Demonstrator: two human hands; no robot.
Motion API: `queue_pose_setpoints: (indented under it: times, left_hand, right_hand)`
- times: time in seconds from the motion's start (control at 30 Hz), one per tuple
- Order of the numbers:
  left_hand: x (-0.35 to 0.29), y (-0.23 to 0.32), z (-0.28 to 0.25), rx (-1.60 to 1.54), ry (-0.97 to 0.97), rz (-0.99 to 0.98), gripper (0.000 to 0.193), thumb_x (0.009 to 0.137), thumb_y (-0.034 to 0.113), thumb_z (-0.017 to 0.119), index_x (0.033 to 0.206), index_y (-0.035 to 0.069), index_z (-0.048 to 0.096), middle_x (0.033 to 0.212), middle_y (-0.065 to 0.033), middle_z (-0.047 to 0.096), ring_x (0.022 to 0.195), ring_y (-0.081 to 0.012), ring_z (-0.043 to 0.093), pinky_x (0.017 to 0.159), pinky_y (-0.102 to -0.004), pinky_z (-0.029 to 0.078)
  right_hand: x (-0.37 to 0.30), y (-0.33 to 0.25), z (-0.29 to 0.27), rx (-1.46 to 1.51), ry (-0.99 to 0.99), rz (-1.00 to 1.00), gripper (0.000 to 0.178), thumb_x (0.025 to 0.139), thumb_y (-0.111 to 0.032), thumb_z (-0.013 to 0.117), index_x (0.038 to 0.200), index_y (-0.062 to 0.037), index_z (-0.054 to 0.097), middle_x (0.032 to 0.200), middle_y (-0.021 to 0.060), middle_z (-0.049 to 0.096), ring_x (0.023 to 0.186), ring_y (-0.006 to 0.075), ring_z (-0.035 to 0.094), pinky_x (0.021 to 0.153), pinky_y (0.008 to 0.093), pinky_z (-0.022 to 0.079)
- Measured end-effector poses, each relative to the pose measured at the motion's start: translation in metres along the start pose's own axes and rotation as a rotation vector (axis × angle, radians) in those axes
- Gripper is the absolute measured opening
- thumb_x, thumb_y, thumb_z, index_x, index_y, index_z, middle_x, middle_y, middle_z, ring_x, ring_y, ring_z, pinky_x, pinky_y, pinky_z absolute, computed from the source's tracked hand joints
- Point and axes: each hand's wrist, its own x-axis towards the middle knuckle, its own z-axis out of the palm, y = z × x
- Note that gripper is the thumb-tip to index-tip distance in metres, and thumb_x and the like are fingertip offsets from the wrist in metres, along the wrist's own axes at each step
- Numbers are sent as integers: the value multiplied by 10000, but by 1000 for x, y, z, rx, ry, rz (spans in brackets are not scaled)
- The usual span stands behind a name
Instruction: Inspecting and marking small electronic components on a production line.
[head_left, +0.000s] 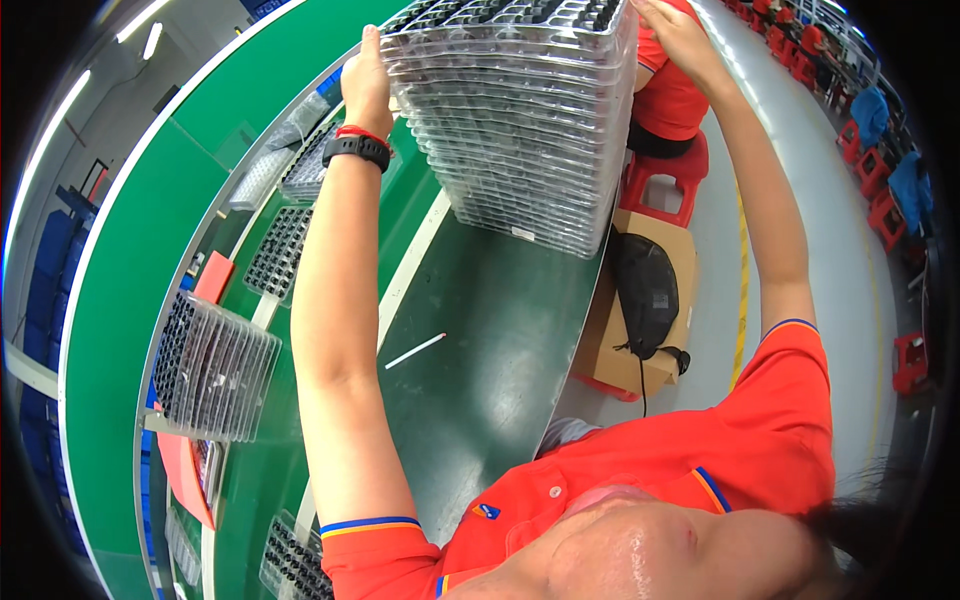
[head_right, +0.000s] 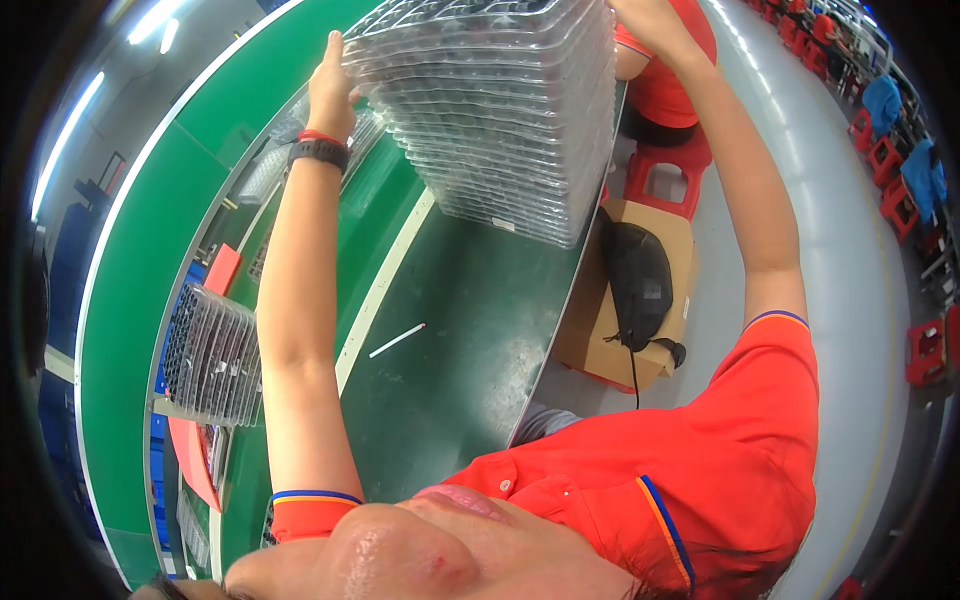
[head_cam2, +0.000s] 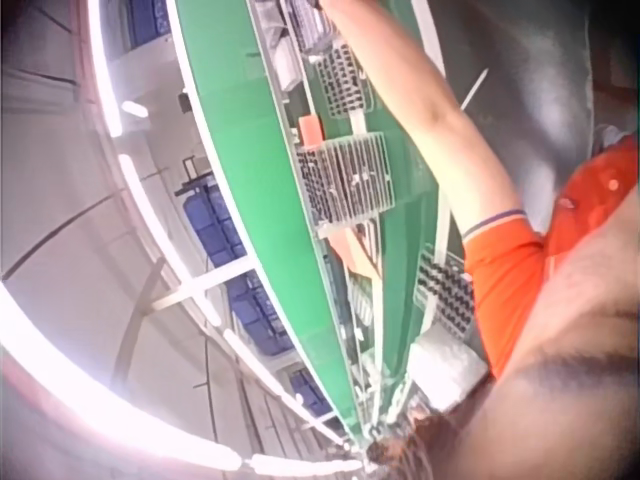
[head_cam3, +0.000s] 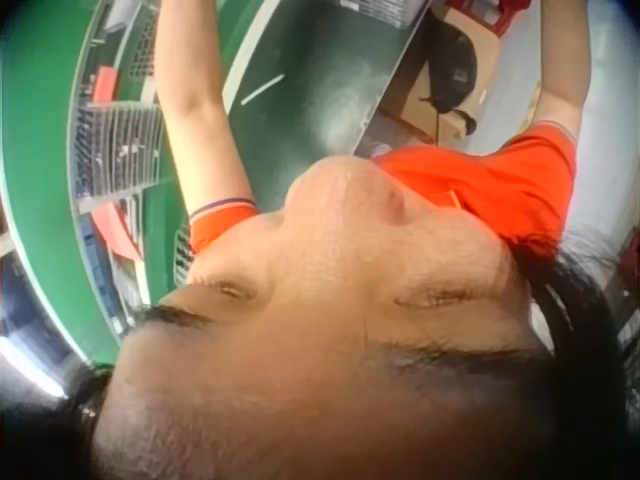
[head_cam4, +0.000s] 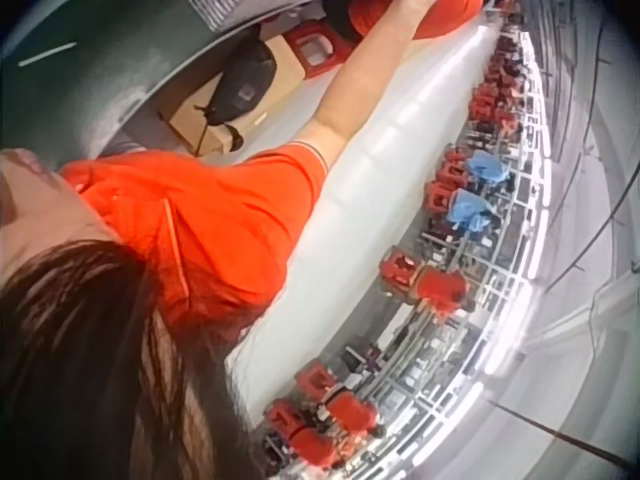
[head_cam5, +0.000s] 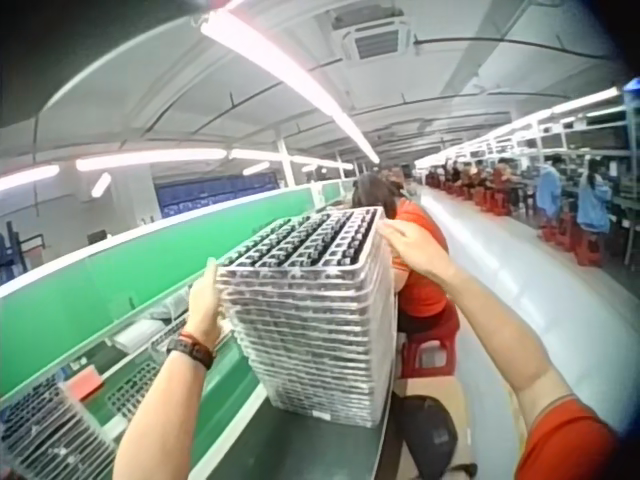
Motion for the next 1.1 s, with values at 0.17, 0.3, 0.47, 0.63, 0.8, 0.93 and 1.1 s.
queue_pose_setpoints:
  times: [0.17, 0.3, 0.47, 0.63, 0.8, 0.93, 1.1]
  left_hand:
    - [9, -12, -28, 17, 97, 36, 613, 917, 501, 483, 1186, -49, 530, 1006, -96, 570, 856, -172, 486, 765, -310, 399]
    - [-3, -10, -46, 112, 103, 20, 561, 903, 511, 504, 1087, -13, 578, 947, -40, 554, 843, -136, 478, 714, -288, 388]
    - [-76, 2, -80, 261, -20, 106, 451, 918, 364, 550, 1179, -4, 562, 1148, -81, 580, 970, -146, 548, 795, -242, 416]
    - [-189, 16, -117, 524, -286, 33, 306, 877, 146, 626, 1140, -3, 579, 1134, -89, 595, 1065, -175, 548, 909, -306, 428]
    - [-285, 34, -130, 833, -685, 40, 292, 764, 94, 708, 1039, 46, 621, 1155, -146, 582, 1062, -280, 562, 904, -363, 439]
    - [-353, 38, -150, 814, -736, -160, 296, 753, 93, 717, 1032, 54, 625, 1155, -153, 566, 1070, -333, 545, 904, -391, 442]
    - [-415, 42, -172, 890, -610, -169, 286, 755, 77, 714, 1028, 45, 633, 1140, -146, 577, 1059, -319, 555, 889, -387, 453]
  right_hand:
    - [7, 1, 2, -495, 269, -218, 474, 941, -289, 490, 1266, 55, 476, 1244, 249, 515, 1184, 333, 480, 1005, 366, 364]
    - [23, 26, -9, -332, 174, -319, 496, 943, -305, 483, 1278, 60, 464, 1308, 229, 480, 1259, 299, 424, 1065, 339, 300]
    - [-36, 0, 6, -173, 465, -173, 431, 947, -283, 501, 1231, 41, 511, 1292, 199, 502, 1222, 278, 452, 1053, 341, 306]
    - [-204, 24, 80, -43, 676, -10, 152, 926, -112, 532, 1024, 1, 562, 1023, 83, 607, 944, 150, 566, 862, 288, 441]
    - [-331, 25, 113, -282, 234, 58, 216, 872, -63, 568, 1085, -30, 558, 1146, 100, 607, 1044, 240, 555, 910, 338, 396]
    - [-331, 26, 126, -329, 78, -37, 330, 871, -96, 570, 1184, -36, 487, 1278, 123, 540, 1193, 273, 488, 980, 359, 333]
    - [-341, 45, 133, -349, 44, -32, 344, 895, -137, 553, 1213, -38, 471, 1309, 120, 514, 1214, 281, 470, 994, 375, 335]
